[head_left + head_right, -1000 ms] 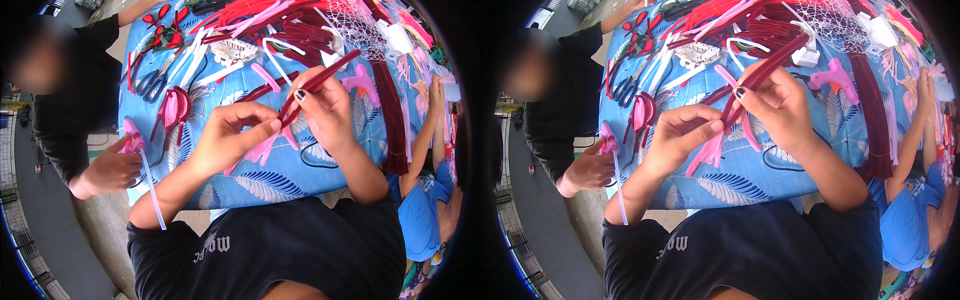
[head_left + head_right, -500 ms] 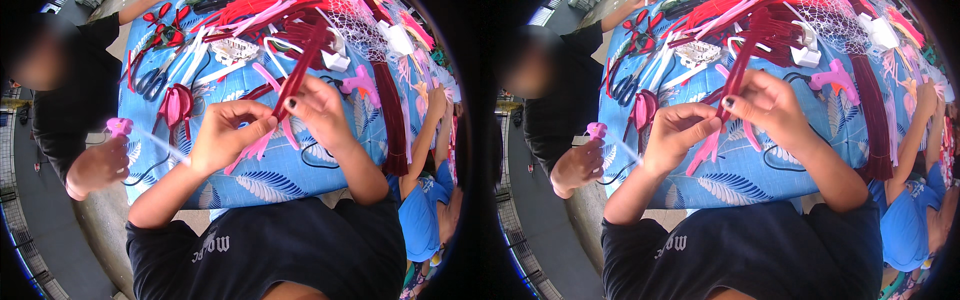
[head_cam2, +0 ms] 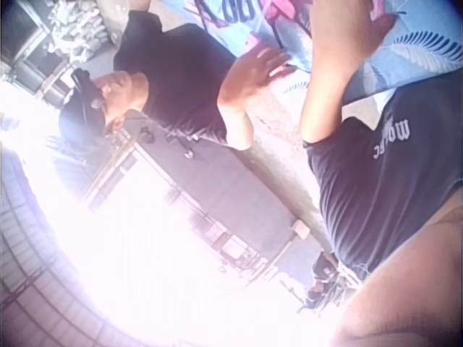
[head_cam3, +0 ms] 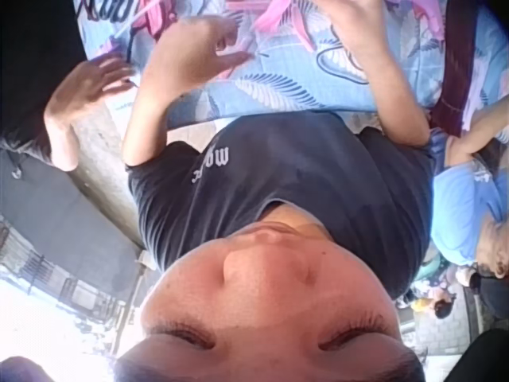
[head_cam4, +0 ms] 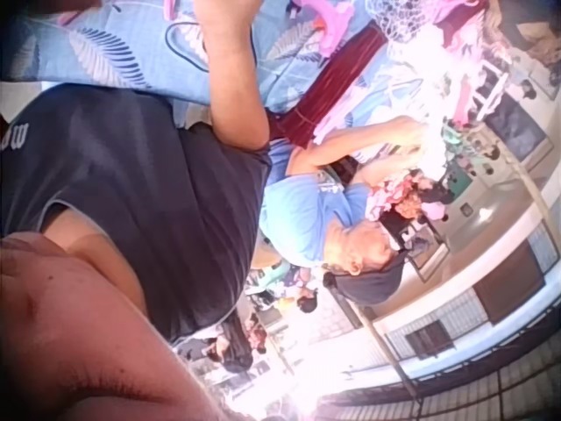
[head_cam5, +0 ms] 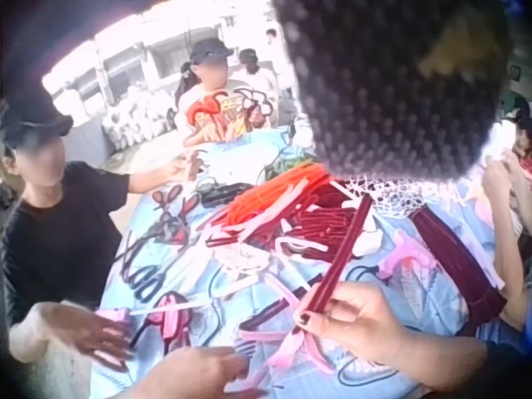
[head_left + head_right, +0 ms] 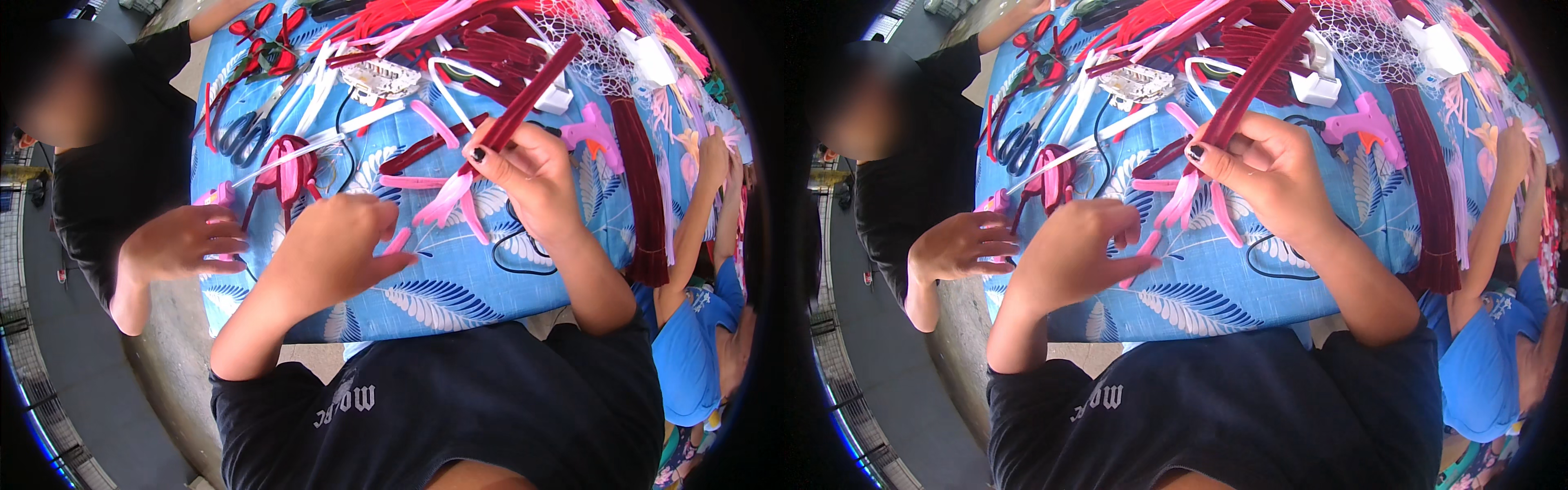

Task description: The person assembles decorative ribbon items at a table by folding pink and red ribbon strips and securing them with glue from a pink glue gun.

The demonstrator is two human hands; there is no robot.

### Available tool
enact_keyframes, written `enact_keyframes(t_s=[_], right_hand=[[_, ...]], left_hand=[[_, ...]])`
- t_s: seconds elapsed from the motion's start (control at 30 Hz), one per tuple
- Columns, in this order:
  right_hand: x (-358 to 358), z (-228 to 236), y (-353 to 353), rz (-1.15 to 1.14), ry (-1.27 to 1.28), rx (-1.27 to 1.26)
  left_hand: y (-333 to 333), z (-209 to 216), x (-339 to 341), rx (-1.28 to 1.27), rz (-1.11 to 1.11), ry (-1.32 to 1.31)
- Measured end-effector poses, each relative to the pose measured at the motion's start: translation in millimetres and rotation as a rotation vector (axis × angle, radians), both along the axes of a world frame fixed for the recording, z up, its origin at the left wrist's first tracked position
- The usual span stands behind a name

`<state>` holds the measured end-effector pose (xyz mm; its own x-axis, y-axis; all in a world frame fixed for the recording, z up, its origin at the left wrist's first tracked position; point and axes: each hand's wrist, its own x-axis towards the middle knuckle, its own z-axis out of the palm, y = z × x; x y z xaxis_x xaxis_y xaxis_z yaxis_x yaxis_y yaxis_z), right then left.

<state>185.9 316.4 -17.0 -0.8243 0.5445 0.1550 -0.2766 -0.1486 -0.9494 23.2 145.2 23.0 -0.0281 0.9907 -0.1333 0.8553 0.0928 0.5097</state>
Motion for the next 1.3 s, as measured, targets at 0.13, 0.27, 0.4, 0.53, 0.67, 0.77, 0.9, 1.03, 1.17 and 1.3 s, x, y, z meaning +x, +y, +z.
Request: enact_keyframes(t_s=[0.13, 0.27, 0.4, 0.53, 0.67, 0.77, 0.9, 1.03, 1.17, 1.3], right_hand=[[-0.8, -2.9, -1.0, 0.032, -0.009, -0.035], [-1.0, -2.0, -2.5, 0.015, -0.018, -0.025], [-1.4, -0.8, -2.4, 0.004, -0.026, -0.031], [-1.5, -3.1, -2.5, 0.038, -0.014, -0.067], [-2.0, -1.7, -7.3, 0.101, -0.052, -0.108], [-1.5, -3.6, -8.4, 0.151, -0.068, -0.126], [-2.0, -5.0, -8.0, 0.189, -0.084, -0.126], [-3.1, -0.7, -11.6, 0.174, -0.109, -0.132], [-4.2, -6.2, -13.5, 0.135, -0.079, -0.154], [-3.8, -6.2, -12.4, 0.13, -0.112, -0.159]], left_hand=[[-6.7, -14.9, 8.6, -0.043, -0.053, 0.187], [-7.7, -19.4, 5.1, -0.028, -0.032, 0.16], [0.0, 9.3, -8.7, 0.067, 0.101, -0.099], [7.4, 19.8, -11.5, 0.165, 0.171, -0.496], [9.5, 0.0, -7.1, 0.319, 0.179, -0.985], [15.3, -6.2, -11.2, 0.382, 0.166, -0.958], [18.6, -13.4, -5.8, 0.53, 0.17, -1.099], [19.2, -18.3, 2.3, 0.687, 0.128, -1.072], [20.0, -17.3, 9.9, 0.796, 0.084, -0.841], [21.1, -15.7, 3.8, 0.867, -0.033, -0.57]])
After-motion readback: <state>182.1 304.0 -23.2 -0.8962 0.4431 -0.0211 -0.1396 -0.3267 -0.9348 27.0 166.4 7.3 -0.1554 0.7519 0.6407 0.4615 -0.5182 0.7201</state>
